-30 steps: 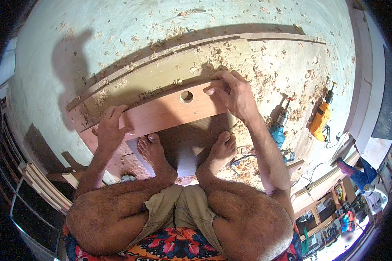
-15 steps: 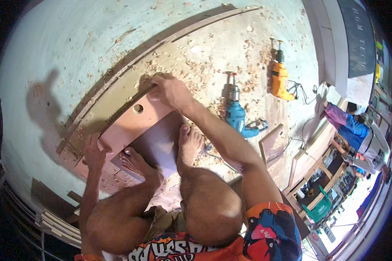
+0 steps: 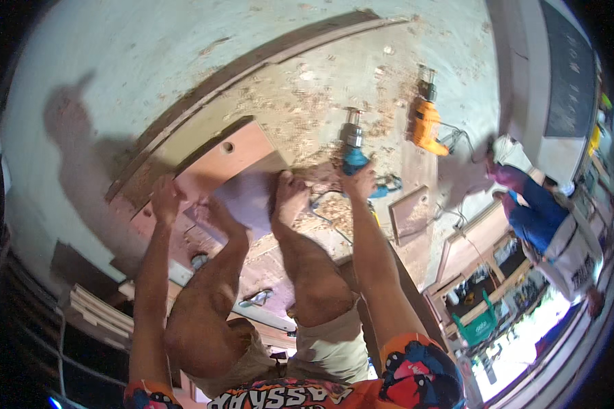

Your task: The person drills holes into wood panels using a power drill. They measure the placement with a tape measure and use their hands and feet to hold the panels steady while working on the workshop floor.

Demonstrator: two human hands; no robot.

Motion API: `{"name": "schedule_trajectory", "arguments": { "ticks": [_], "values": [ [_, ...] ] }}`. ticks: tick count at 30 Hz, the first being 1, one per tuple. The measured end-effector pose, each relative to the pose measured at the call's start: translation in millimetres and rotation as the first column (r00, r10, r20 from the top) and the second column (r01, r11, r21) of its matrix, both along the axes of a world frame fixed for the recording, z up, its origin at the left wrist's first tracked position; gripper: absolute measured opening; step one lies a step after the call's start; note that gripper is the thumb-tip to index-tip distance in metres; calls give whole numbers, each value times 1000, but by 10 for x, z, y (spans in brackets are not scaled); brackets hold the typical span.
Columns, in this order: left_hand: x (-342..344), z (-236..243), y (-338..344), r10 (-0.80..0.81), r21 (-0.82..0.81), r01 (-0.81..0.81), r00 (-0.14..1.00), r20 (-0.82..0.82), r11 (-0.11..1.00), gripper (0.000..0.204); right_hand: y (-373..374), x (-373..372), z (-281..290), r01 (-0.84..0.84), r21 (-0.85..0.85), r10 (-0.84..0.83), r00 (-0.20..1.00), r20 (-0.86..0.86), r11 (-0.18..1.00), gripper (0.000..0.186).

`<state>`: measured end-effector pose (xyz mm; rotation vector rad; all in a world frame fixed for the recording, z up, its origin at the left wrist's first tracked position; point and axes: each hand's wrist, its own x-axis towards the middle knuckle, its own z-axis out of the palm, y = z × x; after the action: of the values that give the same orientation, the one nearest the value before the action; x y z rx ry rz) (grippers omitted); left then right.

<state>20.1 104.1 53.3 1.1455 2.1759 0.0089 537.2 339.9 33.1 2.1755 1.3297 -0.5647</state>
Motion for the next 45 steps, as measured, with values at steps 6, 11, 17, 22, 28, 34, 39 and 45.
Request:
{"name": "schedule_trajectory", "arguments": {
  "ticks": [6, 11, 17, 22, 28, 34, 39, 45],
  "values": [
    [246, -63, 267, -87, 164, 102, 992, -92, 981, 45, 270, 626, -106, -80, 168, 104, 985, -139, 983, 124],
    [200, -10, 323, -104, 154, 124, 985, -136, 980, 49, 403, 445, 179, -60, 103, 73, 989, -128, 993, 115],
    [384, -9, 488, -148, -40, 143, 976, -158, 989, 49, 387, 330, 1305, 87, 146, -24, 921, -390, 985, 91],
    [265, 95, 266, -167, -157, 132, 958, -233, 979, 49, 550, -794, 2527, -248, 14, 226, 855, -466, 969, 104],
    [251, 56, 376, -84, 3, 86, 976, -201, 996, 46, 1191, -1481, 2655, -488, -108, 322, 710, -626, 866, 106],
    [240, 29, 385, -18, -48, 10, 984, -175, 999, 39, 1328, -2158, 2417, -673, -292, 380, 663, -645, 679, 98],
    [282, 13, 292, -41, -155, -10, 945, -325, 988, 57, 1427, -2446, 2306, -753, -439, 441, 648, -620, 489, 85],
    [188, 42, 94, -1, -142, -55, 930, -367, 988, 34, 1501, -2500, 2117, -776, -462, 427, 625, -653, 429, 88]
  ]
}}
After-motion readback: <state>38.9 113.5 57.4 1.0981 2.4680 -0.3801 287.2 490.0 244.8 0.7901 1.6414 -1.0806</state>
